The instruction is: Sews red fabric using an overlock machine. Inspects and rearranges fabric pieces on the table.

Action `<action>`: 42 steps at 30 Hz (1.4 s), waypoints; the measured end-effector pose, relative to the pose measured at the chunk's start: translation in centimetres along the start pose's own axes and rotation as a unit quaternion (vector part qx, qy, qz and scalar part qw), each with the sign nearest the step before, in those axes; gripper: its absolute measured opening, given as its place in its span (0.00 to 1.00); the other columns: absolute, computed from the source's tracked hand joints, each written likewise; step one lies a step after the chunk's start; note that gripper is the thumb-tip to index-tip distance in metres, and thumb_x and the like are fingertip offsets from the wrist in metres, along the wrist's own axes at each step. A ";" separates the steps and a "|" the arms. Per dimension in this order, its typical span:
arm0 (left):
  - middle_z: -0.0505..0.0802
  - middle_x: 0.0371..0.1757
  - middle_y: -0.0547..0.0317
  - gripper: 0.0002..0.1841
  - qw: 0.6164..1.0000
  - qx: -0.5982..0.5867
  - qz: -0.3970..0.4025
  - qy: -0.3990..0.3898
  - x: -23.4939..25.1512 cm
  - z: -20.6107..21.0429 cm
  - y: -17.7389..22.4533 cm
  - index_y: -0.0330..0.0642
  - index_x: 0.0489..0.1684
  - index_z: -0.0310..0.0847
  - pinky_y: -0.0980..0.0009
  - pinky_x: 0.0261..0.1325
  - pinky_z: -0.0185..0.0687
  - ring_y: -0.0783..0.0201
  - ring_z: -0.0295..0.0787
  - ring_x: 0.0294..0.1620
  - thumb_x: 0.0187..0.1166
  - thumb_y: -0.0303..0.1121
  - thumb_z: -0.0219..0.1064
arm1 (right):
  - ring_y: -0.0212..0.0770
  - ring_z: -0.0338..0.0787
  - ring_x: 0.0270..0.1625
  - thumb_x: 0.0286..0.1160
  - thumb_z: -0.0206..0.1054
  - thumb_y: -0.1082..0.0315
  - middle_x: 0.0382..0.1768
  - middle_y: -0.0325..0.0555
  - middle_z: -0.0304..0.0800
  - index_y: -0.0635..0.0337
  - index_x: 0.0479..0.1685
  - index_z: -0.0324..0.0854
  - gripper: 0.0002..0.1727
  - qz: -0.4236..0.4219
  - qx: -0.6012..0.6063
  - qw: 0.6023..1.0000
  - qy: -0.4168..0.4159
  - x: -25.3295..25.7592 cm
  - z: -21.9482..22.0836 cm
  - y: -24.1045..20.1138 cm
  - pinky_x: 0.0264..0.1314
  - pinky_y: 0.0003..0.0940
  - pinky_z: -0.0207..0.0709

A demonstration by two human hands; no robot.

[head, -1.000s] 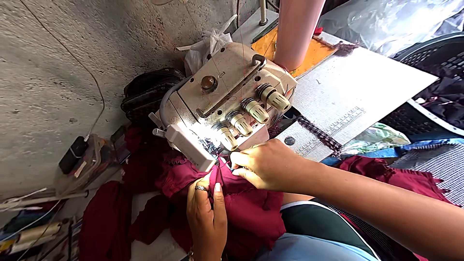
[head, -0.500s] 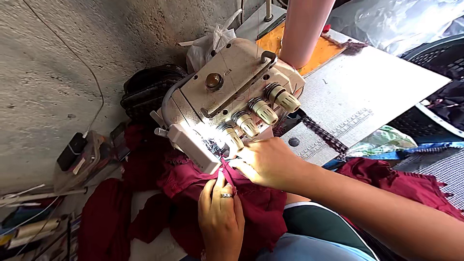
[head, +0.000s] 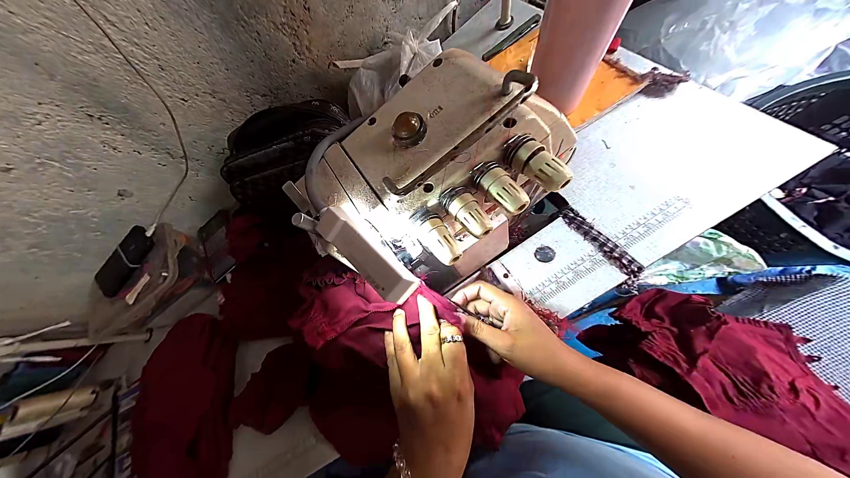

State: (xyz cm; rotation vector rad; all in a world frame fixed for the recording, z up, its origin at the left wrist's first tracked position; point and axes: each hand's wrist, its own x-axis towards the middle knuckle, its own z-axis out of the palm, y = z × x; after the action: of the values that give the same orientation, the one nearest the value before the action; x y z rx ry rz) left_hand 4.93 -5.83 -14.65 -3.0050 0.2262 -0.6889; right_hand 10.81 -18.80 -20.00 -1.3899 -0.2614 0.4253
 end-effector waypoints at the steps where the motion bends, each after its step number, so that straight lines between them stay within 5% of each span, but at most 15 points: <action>1: 0.95 0.59 0.43 0.08 1.000 -0.004 0.000 -0.004 0.0 0.0 0.1 0.38 0.34 0.92 0.47 0.60 0.85 0.34 0.91 0.62 0.70 0.28 0.65 | 0.13 0.80 0.29 0.79 0.67 0.63 0.31 0.24 0.85 0.56 0.51 0.81 0.09 -0.007 0.007 1.000 -0.003 -0.3 0.0 0.2 0.32 0.10 0.73; 3: 0.95 0.60 0.43 0.08 1.000 -0.004 -0.001 -0.008 0.1 -0.1 0.2 0.38 0.34 0.92 0.46 0.59 0.85 0.34 0.91 0.62 0.69 0.29 0.66 | 0.12 0.83 0.36 0.77 0.68 0.64 0.34 0.25 0.87 0.58 0.45 0.85 0.08 -0.028 -0.001 1.000 0.003 -0.4 0.2 0.5 0.40 0.10 0.76; 9: 0.96 0.60 0.48 0.10 0.997 -0.072 -0.009 0.019 0.0 0.2 -0.4 0.40 0.33 0.92 0.45 0.64 0.83 0.38 0.91 0.65 0.73 0.30 0.63 | 0.15 0.73 0.18 0.78 0.68 0.64 0.25 0.22 0.81 0.49 0.38 0.81 0.03 0.009 0.058 0.998 -0.006 -0.4 0.4 0.1 0.18 0.11 0.67; 13: 0.83 0.71 0.57 0.20 0.959 -0.222 -0.158 0.073 -7.3 -0.4 -4.3 0.49 0.62 0.77 0.53 0.87 0.58 0.59 0.71 0.82 0.82 0.52 0.65 | 0.14 0.77 0.21 0.75 0.66 0.71 0.26 0.21 0.83 0.51 0.38 0.83 0.03 -0.020 0.031 0.999 0.001 -0.1 -0.3 -0.1 0.21 0.11 0.72; 15: 0.78 0.73 0.22 0.39 0.949 -0.134 -0.280 0.050 -12.3 0.2 -7.4 0.23 0.72 0.72 0.30 0.74 0.59 0.27 0.71 0.75 0.70 0.48 0.75 | 0.12 0.80 0.27 0.71 0.67 0.72 0.28 0.20 0.85 0.51 0.38 0.84 0.04 -0.045 0.013 0.999 -0.001 0.2 -0.8 0.5 0.29 0.10 0.75; 16: 0.81 0.67 0.17 0.36 0.946 -0.097 -0.311 0.009 -14.2 0.7 -9.2 0.20 0.68 0.75 0.21 0.65 0.59 0.19 0.75 0.68 0.72 0.47 0.73 | 0.12 0.81 0.30 0.71 0.67 0.72 0.29 0.19 0.85 0.51 0.37 0.84 0.04 -0.051 0.010 0.999 -0.007 0.3 -0.9 0.9 0.33 0.10 0.76; 19: 0.92 0.45 0.36 0.17 0.956 -0.012 -0.293 -0.022 -15.0 0.1 -12.8 0.32 0.46 0.88 0.25 0.61 0.62 0.33 0.88 0.51 0.82 0.41 0.63 | 0.14 0.83 0.35 0.69 0.65 0.75 0.31 0.23 0.86 0.55 0.36 0.83 0.05 -0.045 0.036 0.998 -0.023 0.0 0.5 1.5 0.41 0.14 0.78; 23: 0.82 0.65 0.14 0.20 0.949 0.000 -0.316 0.022 -6.4 1.2 -20.5 0.14 0.63 0.77 0.24 0.76 0.49 0.16 0.73 0.71 0.84 0.25 0.54 | 0.15 0.82 0.32 0.71 0.64 0.77 0.31 0.24 0.86 0.56 0.40 0.82 0.06 -0.006 0.092 0.996 0.011 -0.7 3.7 1.7 0.38 0.15 0.78; 26: 0.80 0.70 0.18 0.24 0.928 -0.133 -0.333 0.104 -2.9 4.1 -24.1 0.15 0.69 0.71 0.33 0.80 0.56 0.26 0.74 0.75 0.84 0.31 0.61 | 0.16 0.81 0.29 0.69 0.67 0.76 0.30 0.25 0.87 0.56 0.39 0.85 0.05 -0.014 0.117 0.993 0.031 -0.6 4.8 2.2 0.33 0.16 0.76; 29: 0.80 0.70 0.28 0.24 0.885 -0.224 -0.233 0.336 -3.8 1.9 -19.4 0.12 0.68 0.65 0.61 0.75 0.73 0.50 0.76 0.74 0.86 0.29 0.59 | 0.19 0.82 0.30 0.67 0.72 0.75 0.30 0.27 0.88 0.57 0.38 0.85 0.05 0.008 0.137 0.990 0.042 -1.3 4.4 2.0 0.35 0.17 0.77; 31: 0.83 0.61 0.64 0.13 0.910 -0.232 -0.113 0.324 -5.9 0.0 -11.9 0.42 0.60 0.74 0.76 0.70 0.72 0.75 0.77 0.67 0.87 0.38 0.62 | 0.19 0.84 0.32 0.66 0.73 0.75 0.31 0.28 0.88 0.56 0.39 0.85 0.07 0.029 0.151 0.987 0.045 -1.7 4.2 1.4 0.37 0.18 0.80; 33: 0.84 0.52 0.74 0.13 0.948 -0.209 -0.011 0.239 -7.4 0.1 -5.1 0.61 0.46 0.78 0.75 0.67 0.68 0.75 0.79 0.59 0.78 0.54 0.71 | 0.20 0.85 0.31 0.67 0.71 0.77 0.32 0.29 0.89 0.57 0.45 0.82 0.10 0.041 0.183 0.981 0.052 -2.2 4.1 0.7 0.37 0.19 0.81; 37: 0.85 0.53 0.70 0.29 0.950 -0.275 -0.038 0.141 -8.3 3.3 -3.7 0.60 0.60 0.77 0.67 0.73 0.65 0.68 0.79 0.62 0.77 0.71 0.58 | 0.14 0.71 0.16 0.87 0.59 0.68 0.30 0.25 0.86 0.54 0.49 0.80 0.05 -0.021 0.193 0.974 0.116 -3.1 4.1 -0.1 0.15 0.10 0.65; 39: 0.86 0.52 0.71 0.23 0.939 -0.312 -0.039 0.137 -7.6 2.2 -4.7 0.59 0.55 0.79 0.68 0.75 0.65 0.70 0.79 0.63 0.87 0.64 0.49 | 0.13 0.73 0.23 0.86 0.64 0.62 0.38 0.24 0.85 0.56 0.52 0.86 0.10 -0.081 0.149 0.980 0.106 -3.2 3.6 0.5 0.21 0.09 0.68; 42: 0.89 0.49 0.71 0.10 0.930 -0.335 -0.052 0.143 -4.5 -0.2 -5.1 0.56 0.46 0.83 0.74 0.69 0.71 0.74 0.81 0.60 0.89 0.45 0.57 | 0.13 0.80 0.33 0.80 0.69 0.62 0.34 0.26 0.86 0.57 0.41 0.86 0.08 -0.127 0.035 0.989 0.070 -3.6 3.5 1.2 0.36 0.11 0.75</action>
State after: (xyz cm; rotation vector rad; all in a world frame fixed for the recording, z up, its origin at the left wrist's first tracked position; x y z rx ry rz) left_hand 1.52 -0.07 -15.96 -3.5527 0.3861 -1.2989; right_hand 5.96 -17.16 -20.35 -1.2910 -0.3014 0.1249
